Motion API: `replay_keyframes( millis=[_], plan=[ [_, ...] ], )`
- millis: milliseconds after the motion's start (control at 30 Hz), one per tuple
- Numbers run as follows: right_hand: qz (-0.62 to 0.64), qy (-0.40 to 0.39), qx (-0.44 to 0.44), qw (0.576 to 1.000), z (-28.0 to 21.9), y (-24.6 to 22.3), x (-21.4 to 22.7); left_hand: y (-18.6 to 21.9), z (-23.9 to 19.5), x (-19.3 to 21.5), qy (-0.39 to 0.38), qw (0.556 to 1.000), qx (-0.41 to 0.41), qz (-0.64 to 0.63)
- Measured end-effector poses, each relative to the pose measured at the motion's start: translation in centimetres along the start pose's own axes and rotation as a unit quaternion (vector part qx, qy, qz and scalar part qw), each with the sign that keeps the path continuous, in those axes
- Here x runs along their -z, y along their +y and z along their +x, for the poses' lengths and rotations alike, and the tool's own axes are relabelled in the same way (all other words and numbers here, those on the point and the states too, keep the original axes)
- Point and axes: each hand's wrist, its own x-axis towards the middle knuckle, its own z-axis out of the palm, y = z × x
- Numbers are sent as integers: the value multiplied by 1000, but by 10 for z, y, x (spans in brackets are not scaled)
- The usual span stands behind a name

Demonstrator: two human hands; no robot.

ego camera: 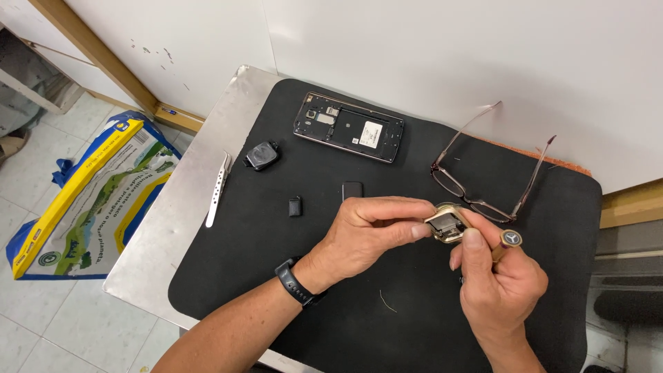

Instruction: The person uses a small screwdriver to unscrew and disassemble two small square electronic devices on a black mat. They remove screws, open the casings, and inspect the internal components.

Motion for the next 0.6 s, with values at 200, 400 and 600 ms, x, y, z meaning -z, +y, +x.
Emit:
replay_keyframes(
  millis=[200, 400, 600],
  plan=[
    [33, 0, -24, 999, 2, 1, -1, 6, 0, -1, -8, 1000, 5, 8],
    [92, -9, -51, 994, 2, 4, -1, 0, 1, 0, -4, 1000, 4, 13],
    [89, -11, -60, 994, 3, 2, -1, 0, 1, 2, 3, 1000, 19, -8]
  ],
)
